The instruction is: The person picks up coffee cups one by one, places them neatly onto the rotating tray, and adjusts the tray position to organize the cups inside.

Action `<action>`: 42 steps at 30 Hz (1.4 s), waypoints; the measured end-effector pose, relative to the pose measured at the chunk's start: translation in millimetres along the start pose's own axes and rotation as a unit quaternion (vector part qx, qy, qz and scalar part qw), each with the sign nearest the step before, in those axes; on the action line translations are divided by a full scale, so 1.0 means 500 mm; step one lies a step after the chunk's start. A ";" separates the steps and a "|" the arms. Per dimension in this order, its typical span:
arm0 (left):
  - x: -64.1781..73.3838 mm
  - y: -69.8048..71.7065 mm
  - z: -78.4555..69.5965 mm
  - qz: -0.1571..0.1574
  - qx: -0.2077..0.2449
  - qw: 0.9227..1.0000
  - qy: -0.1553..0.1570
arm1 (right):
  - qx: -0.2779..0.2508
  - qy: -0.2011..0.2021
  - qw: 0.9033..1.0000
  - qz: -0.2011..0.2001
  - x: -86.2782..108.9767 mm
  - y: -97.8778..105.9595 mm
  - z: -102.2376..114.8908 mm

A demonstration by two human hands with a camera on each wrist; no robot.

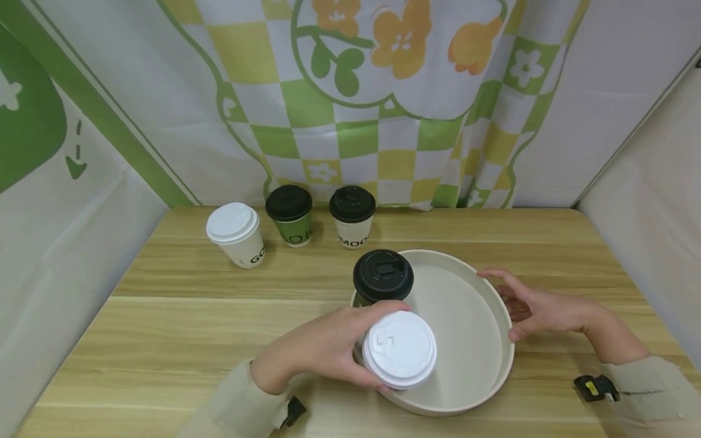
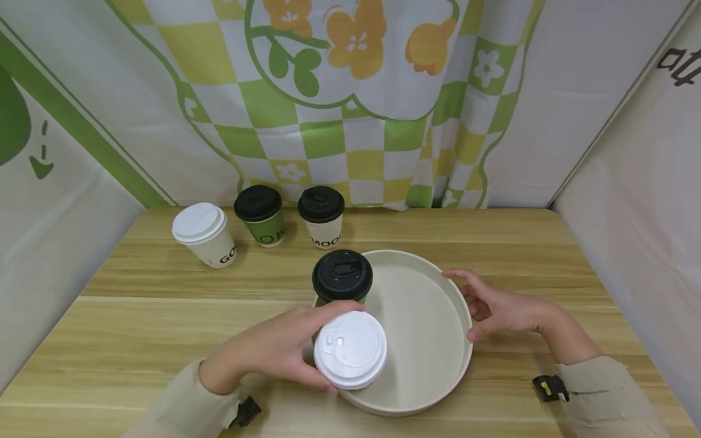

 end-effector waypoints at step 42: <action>0.093 0.143 -0.046 -0.041 -0.211 0.975 0.051 | 0.011 -0.004 1.000 -0.006 -0.001 0.003 -0.006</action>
Point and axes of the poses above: each hand's wrist, its own x-axis away from the middle knuckle, its own y-axis out of the back of the hand, z = x × y, the point moved 4 cm from there along -x, towards the middle knuckle, and after that the axes turned 3 degrees about -z, right-handed, at the moved point
